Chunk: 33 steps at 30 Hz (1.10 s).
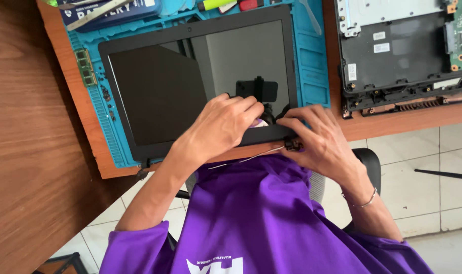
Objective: The person fits a plastic bezel onto a laptop screen by hand, pressing along the edges to snap it into place.
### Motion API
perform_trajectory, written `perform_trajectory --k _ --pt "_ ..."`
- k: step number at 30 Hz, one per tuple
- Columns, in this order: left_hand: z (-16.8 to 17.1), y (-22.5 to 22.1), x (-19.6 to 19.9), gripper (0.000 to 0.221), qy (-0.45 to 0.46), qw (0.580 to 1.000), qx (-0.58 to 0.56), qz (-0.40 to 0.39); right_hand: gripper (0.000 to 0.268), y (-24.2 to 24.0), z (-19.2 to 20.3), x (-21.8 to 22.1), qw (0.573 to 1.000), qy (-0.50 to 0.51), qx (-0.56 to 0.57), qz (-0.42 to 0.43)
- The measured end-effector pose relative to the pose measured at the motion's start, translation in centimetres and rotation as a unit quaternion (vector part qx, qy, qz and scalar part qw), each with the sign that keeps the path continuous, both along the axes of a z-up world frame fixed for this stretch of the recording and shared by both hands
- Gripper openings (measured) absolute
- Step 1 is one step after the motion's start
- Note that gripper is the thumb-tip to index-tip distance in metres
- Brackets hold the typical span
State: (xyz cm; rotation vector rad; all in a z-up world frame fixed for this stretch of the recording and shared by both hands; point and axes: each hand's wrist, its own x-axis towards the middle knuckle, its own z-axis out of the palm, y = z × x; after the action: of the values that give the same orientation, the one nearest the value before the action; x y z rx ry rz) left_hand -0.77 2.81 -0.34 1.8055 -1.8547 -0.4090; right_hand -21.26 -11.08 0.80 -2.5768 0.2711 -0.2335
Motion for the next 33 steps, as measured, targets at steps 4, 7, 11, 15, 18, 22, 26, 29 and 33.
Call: perform_trajectory --k 4,7,11,15,18,22,26,29,33 --pt "0.0 -0.2 -0.1 0.014 -0.010 1.000 0.002 -0.011 0.045 0.5 -0.7 0.4 1.000 -0.014 0.008 -0.007" --pt "0.4 -0.2 0.4 0.009 0.007 0.999 0.012 -0.029 0.043 0.5 -0.9 0.5 1.000 -0.008 0.021 -0.006" --pt "0.8 -0.3 1.0 0.007 0.032 0.998 0.034 -0.035 0.042 0.6 -0.8 0.5 0.999 -0.008 0.047 -0.013" --pt "0.3 -0.4 0.7 0.008 0.034 0.999 0.018 -0.033 0.041 0.6 -0.8 0.6 0.997 -0.029 0.063 -0.017" --pt "-0.1 -0.4 0.0 0.011 0.026 1.000 -0.002 -0.014 0.041 0.7 -0.8 0.4 0.997 -0.030 0.069 -0.029" --pt "-0.4 -0.4 -0.4 0.020 -0.034 0.999 -0.003 -0.014 0.042 0.6 -0.9 0.5 0.996 -0.025 0.076 -0.025" --pt "-0.3 -1.0 -0.3 0.022 -0.087 0.995 -0.018 -0.043 0.043 0.7 -1.0 0.5 0.996 -0.022 0.082 -0.027" --pt "-0.3 -1.5 -0.1 0.022 -0.096 0.994 -0.003 -0.057 0.043 0.5 -1.1 0.4 0.996 -0.021 0.083 -0.028" --pt "-0.3 -1.3 0.2 0.024 -0.067 0.997 -0.006 -0.048 0.043 0.6 -1.2 0.4 0.996 -0.025 0.080 -0.028"
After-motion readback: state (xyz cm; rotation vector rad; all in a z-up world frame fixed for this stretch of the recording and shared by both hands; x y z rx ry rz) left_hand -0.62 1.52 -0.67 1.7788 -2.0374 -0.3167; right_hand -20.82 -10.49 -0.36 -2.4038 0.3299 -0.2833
